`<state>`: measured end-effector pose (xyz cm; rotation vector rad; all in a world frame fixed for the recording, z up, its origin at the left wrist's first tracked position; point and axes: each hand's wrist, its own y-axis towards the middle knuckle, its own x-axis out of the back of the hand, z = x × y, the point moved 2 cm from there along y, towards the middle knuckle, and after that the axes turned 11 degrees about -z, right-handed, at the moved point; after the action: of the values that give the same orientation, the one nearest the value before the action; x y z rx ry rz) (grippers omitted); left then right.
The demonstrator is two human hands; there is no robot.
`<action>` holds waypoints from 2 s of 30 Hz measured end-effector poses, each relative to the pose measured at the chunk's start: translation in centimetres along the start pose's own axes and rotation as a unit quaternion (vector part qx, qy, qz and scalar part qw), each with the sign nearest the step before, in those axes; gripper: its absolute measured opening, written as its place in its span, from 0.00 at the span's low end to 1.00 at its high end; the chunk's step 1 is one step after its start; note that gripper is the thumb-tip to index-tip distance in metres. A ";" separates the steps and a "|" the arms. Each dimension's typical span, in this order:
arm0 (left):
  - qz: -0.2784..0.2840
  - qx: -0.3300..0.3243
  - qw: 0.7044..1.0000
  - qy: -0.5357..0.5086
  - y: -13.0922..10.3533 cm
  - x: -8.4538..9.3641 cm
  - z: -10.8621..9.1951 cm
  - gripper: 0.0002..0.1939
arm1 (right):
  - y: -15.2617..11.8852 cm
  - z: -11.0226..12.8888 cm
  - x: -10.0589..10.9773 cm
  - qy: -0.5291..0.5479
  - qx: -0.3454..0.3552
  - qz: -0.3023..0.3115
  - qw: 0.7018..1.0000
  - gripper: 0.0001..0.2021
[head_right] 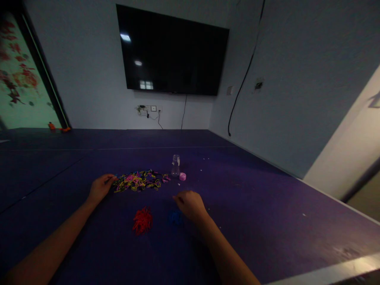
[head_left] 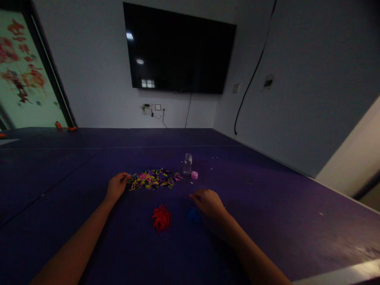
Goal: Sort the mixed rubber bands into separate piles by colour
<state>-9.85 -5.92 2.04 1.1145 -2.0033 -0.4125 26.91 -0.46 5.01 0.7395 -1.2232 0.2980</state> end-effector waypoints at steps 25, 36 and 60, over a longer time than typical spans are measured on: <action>0.011 0.037 0.998 -0.051 0.1 -0.1 0.2 0.15 | 0.0 -0.1 -0.2 -0.010 0.006 0.003 1.000 0.19; 0.004 0.045 0.997 0.063 0.4 0.0 1.3 0.12 | 0.1 -0.2 -0.5 -0.007 0.010 0.007 1.000 0.19; 0.028 0.060 0.995 0.072 0.4 0.1 0.8 0.10 | 0.1 -0.1 -0.4 0.001 0.017 0.005 1.000 0.20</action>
<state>-10.75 -5.87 1.81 1.1258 -1.9485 -0.1792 26.80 -0.29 4.64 0.7629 -1.2221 0.3287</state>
